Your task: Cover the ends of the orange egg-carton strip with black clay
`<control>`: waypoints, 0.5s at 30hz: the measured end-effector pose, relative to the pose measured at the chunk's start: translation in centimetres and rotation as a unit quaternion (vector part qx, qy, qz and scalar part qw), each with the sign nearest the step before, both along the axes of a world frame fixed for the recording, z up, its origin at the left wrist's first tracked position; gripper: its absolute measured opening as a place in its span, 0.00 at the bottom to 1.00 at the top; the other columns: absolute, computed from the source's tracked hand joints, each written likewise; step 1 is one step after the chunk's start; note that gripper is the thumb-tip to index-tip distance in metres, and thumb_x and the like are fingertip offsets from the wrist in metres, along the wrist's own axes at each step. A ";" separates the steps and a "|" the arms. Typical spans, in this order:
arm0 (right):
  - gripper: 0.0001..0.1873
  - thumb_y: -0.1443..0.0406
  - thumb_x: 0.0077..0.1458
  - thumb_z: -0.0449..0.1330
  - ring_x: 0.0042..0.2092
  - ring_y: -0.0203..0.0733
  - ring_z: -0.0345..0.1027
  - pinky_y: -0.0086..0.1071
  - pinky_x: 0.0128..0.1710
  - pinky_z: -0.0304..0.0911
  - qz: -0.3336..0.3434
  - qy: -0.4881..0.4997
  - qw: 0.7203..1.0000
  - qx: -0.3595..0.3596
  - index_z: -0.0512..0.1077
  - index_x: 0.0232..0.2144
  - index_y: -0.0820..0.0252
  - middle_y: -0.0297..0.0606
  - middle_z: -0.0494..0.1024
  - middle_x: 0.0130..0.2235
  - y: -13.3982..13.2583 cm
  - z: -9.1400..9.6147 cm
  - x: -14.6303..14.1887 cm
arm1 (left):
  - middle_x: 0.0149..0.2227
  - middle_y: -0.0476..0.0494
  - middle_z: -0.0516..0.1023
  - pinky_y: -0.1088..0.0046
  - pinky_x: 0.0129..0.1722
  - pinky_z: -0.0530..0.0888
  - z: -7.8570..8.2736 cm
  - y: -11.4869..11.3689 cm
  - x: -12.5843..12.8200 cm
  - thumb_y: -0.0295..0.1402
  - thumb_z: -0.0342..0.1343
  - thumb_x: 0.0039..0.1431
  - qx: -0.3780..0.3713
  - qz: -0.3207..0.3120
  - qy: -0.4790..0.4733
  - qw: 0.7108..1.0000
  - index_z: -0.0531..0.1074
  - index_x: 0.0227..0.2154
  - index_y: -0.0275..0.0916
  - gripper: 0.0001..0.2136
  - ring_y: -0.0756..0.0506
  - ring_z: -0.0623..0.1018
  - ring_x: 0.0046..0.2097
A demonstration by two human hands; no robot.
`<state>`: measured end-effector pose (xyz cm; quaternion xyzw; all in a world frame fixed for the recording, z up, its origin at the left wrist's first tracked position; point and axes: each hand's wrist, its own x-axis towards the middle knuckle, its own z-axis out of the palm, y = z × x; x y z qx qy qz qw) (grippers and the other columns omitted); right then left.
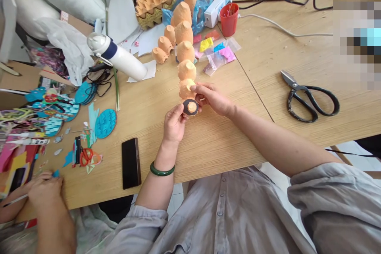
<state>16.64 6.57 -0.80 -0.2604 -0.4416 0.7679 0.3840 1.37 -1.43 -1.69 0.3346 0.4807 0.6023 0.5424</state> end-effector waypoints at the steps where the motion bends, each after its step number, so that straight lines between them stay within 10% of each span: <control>1: 0.22 0.50 0.50 0.72 0.24 0.34 0.62 0.27 0.20 0.66 0.001 -0.001 1.000 0.009 0.74 0.32 0.62 0.34 0.73 0.26 0.0 0.0 0.0 | 0.22 0.53 0.64 0.75 0.24 0.57 0.0 0.1 0.1 0.54 0.72 0.50 -0.005 0.004 -0.012 1.000 0.69 0.19 0.38 0.26 0.55 0.61 0.25; 15: 0.27 0.43 0.53 0.70 0.28 0.33 0.65 0.27 0.26 0.67 -0.004 -0.033 0.991 0.128 0.72 0.34 0.61 0.32 0.73 0.29 -0.8 0.9 0.3 | 0.24 0.51 0.70 0.75 0.22 0.56 0.4 -0.1 -0.2 0.57 0.73 0.46 -0.044 -0.039 -0.017 0.998 0.72 0.22 0.38 0.26 0.54 0.63 0.25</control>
